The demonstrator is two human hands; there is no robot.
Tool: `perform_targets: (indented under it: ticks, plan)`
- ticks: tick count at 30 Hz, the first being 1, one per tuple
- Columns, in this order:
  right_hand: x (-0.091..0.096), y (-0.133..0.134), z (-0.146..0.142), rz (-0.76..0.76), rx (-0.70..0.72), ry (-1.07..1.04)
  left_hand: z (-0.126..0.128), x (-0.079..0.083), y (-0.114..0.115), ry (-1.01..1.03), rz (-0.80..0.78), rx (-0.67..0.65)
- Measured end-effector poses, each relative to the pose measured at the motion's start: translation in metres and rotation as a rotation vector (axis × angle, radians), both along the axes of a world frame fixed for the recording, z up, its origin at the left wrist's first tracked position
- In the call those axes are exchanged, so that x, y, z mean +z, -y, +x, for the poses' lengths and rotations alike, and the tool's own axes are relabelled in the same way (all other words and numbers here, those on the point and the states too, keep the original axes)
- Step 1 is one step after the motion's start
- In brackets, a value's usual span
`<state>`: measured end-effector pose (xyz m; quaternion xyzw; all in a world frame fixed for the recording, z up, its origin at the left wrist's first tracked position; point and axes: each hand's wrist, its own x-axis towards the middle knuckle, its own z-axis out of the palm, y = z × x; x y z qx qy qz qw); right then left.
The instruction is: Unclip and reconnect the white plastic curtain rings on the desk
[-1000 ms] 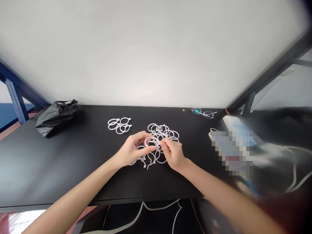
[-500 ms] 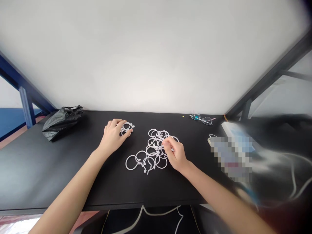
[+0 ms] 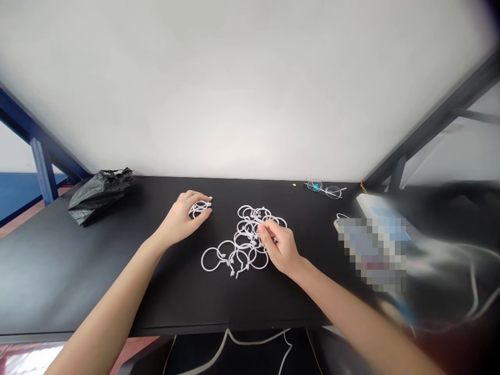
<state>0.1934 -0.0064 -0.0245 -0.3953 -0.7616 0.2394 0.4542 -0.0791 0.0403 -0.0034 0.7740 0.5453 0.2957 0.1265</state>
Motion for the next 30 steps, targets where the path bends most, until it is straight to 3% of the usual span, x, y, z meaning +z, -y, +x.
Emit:
perform_targets:
  ticks: [2, 4, 7, 15, 21, 25, 30]
  plan:
    - [0.0, 0.0, 0.0, -0.004, 0.002, 0.002, 0.001, 0.012, 0.006, 0.098, -0.228, -0.201]
    - [0.0, 0.0, -0.001, -0.001, 0.006, 0.001, 0.0, 0.02, 0.011, 0.037, -0.469, -0.392]
    - [0.0, 0.0, -0.001, 0.009, 0.01, 0.0, 0.0, 0.022, 0.016, -0.032, -0.607, -0.457]
    - [0.001, 0.001, -0.002, 0.034, 0.02, 0.0, 0.005, 0.017, 0.014, 0.032, -0.673, -0.426]
    - [-0.001, 0.002, -0.002, 0.032, 0.078, -0.037, 0.009, 0.025, 0.016, 0.424, -0.669, -0.369]
    - [-0.002, 0.003, -0.004, 0.02, 0.208, -0.071, 0.026, 0.017, 0.021, 0.508, -0.582, -0.345]
    - [0.0, 0.004, -0.008, 0.099, 0.142, -0.077, 0.042, 0.004, 0.024, 0.526, -0.511, -0.331]
